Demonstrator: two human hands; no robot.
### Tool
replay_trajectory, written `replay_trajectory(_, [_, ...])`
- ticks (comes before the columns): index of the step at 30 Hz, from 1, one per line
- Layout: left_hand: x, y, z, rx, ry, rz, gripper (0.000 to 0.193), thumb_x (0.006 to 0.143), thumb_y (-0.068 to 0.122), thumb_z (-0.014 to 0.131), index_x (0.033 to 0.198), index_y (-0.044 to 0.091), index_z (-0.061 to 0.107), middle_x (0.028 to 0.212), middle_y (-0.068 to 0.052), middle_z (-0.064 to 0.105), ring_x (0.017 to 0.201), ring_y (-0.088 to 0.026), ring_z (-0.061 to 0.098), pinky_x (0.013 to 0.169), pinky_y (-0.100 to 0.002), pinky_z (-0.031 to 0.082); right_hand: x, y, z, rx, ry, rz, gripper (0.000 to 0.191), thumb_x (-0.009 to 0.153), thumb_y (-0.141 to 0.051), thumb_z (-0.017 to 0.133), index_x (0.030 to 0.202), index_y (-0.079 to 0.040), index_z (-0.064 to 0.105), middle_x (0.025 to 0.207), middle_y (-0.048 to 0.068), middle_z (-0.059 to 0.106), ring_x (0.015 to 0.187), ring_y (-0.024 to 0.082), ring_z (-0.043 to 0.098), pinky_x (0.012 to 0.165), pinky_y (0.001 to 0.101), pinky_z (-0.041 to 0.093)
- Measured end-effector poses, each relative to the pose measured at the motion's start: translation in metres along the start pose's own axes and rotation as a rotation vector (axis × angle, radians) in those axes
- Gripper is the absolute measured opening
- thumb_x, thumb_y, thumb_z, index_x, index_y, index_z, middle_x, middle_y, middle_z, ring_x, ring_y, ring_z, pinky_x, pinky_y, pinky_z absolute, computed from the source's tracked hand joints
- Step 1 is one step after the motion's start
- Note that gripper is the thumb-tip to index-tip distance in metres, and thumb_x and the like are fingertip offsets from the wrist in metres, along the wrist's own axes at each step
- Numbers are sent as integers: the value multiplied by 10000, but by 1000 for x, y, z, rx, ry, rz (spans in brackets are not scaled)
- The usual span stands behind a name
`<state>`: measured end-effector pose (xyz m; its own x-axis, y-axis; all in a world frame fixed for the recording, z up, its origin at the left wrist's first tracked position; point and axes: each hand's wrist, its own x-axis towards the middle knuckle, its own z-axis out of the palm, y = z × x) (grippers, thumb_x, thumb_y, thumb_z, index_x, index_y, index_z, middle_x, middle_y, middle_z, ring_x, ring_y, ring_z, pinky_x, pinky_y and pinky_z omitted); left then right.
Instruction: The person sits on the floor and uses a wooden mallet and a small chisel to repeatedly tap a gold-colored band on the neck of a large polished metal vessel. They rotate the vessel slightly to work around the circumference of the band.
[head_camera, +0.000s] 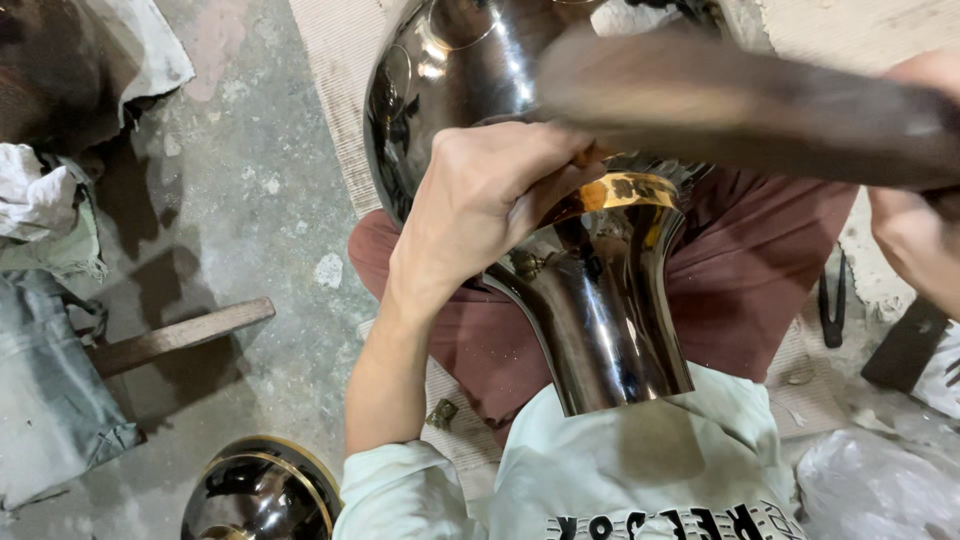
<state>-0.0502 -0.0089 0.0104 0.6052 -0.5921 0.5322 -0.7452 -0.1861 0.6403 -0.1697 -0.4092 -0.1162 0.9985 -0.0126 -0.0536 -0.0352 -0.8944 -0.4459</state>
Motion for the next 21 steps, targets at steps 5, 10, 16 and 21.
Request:
replay_trajectory(5, [-13, -7, 15, 100, 151, 12, 157, 955, 59, 788, 1083, 54, 697, 892, -86, 738, 748, -200, 738, 662, -309, 582, 4, -88, -62, 75, 35, -228, 449, 909, 122, 627, 1337, 27, 528, 1104, 172, 604, 966, 243, 628, 850, 333, 510])
replay_trajectory(10, [-30, -2, 46, -112, 502, -99, 250, 979, -58, 781, 1066, 35, 566, 912, -79, 697, 816, -174, 779, 716, -256, 631, 31, -129, -79, 57, 127, -330, 532, 849, 196, 638, 1347, 40, 531, 1123, 200, 604, 1019, 298, 641, 912, 377, 516])
replay_trajectory(16, [-36, -2, 52, -108, 536, -96, 362, 972, -90, 785, 1207, 29, 536, 1017, -121, 750, 813, -165, 765, 718, -238, 624, 48, -140, -88, -210, 83, -385, 489, 831, 167, 693, 1290, 48, 572, 1059, 218, 625, 969, 330, 648, 886, 403, 520])
replay_trajectory(21, [-36, -2, 53, -85, 559, -105, 342, 977, -81, 788, 1175, 43, 537, 976, -112, 745, 822, -180, 770, 708, -236, 618, 53, -141, -98, -24, 48, -367, 482, 844, 159, 675, 1302, 49, 574, 1068, 221, 633, 969, 328, 655, 878, 397, 526])
